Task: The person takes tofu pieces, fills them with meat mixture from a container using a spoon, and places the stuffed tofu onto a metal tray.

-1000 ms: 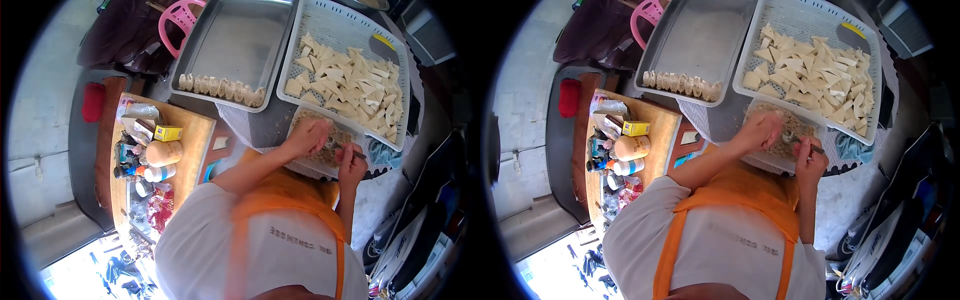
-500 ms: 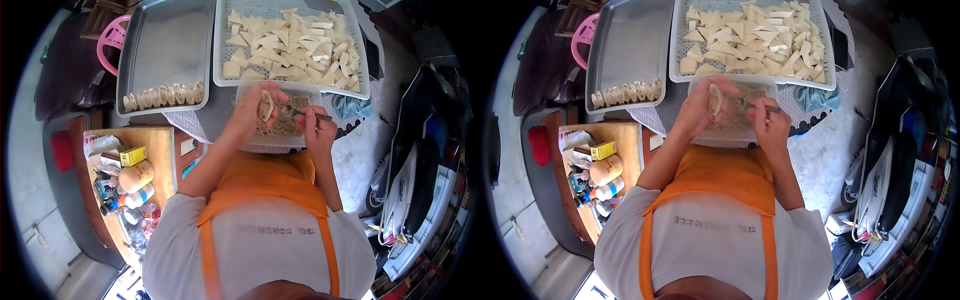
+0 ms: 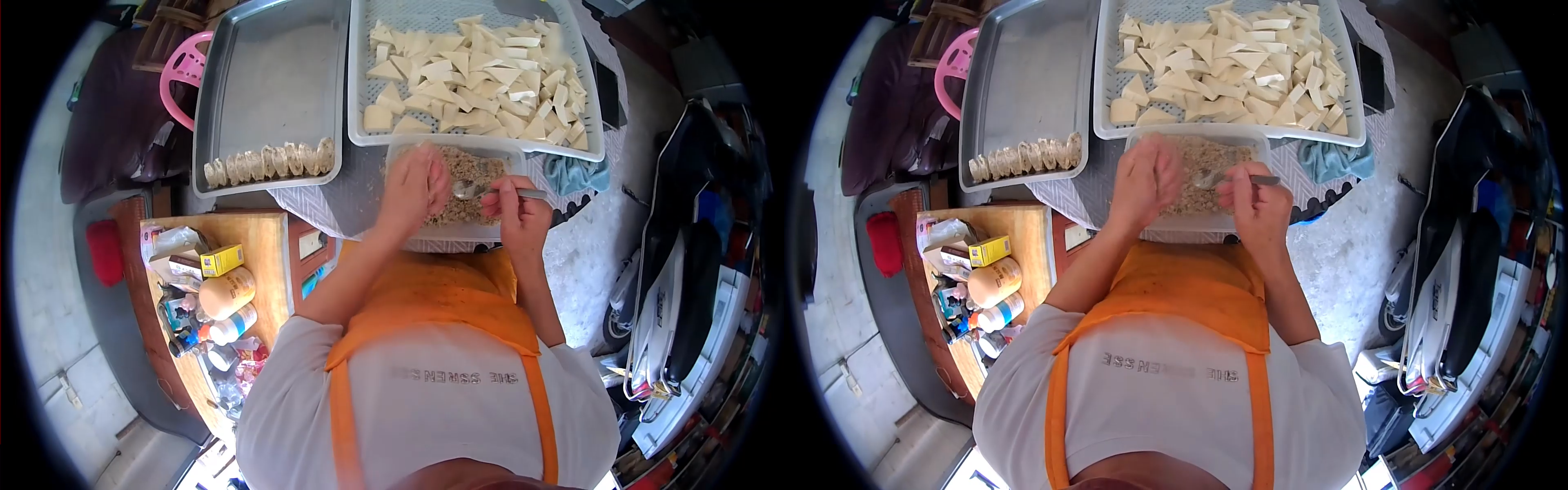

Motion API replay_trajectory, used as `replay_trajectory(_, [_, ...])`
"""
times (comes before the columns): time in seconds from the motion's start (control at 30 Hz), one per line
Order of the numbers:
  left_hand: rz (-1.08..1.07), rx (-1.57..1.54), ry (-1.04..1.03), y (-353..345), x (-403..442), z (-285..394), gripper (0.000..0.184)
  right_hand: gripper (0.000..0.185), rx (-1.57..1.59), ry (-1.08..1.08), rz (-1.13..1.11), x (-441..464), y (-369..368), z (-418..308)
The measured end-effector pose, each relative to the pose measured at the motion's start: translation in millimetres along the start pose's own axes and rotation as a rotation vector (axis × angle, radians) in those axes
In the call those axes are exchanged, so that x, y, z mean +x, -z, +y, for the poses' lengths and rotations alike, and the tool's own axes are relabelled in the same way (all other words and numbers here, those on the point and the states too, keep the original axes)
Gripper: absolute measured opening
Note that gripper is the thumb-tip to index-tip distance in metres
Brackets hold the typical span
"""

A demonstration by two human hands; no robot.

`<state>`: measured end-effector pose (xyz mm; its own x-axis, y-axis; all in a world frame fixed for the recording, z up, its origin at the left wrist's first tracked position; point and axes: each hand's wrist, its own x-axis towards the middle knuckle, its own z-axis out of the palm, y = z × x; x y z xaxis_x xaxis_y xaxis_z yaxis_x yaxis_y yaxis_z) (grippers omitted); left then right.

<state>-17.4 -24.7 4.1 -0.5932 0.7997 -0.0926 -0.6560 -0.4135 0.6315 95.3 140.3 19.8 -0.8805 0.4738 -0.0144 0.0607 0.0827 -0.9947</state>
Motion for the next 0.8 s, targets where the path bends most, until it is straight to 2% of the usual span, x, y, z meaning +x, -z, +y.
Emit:
replay_trajectory(0.1, [0.397,0.875,-0.337,-47.8,11.0,3.4,0.027,0.019,0.192,-0.153,-0.027,-0.8,-6.4,-6.5])
replay_trajectory(0.2, [0.195,0.838,-0.331,-24.9,10.6,-5.9,0.017,0.022,0.333,-0.253,0.011,4.7,-7.4,-14.8])
replay_trajectory(0.3, [0.18,0.621,-0.375,-23.1,9.4,-14.2,0.024,0.023,0.362,-0.201,0.104,10.3,3.2,-16.1])
replay_trajectory(0.4, [0.201,0.573,-0.155,-21.2,1.7,-3.0,0.023,0.022,0.308,-0.099,0.134,15.2,12.7,-18.0])
replay_trajectory(0.5, [0.252,0.739,-0.058,-22.2,0.8,-0.2,0.016,0.022,0.276,-0.054,0.137,17.0,14.1,-21.8])
replay_trajectory(0.6, [0.233,0.657,-0.096,-16.3,2.1,-5.2,0.017,0.022,0.246,-0.034,0.15,16.0,14.3,-16.1])
replay_trajectory(0.8, [0.391,0.156,-0.03,-23.1,4.7,-2.4,0.032,0.019,0.184,-0.02,0.113,7.6,9.9,-2.2])
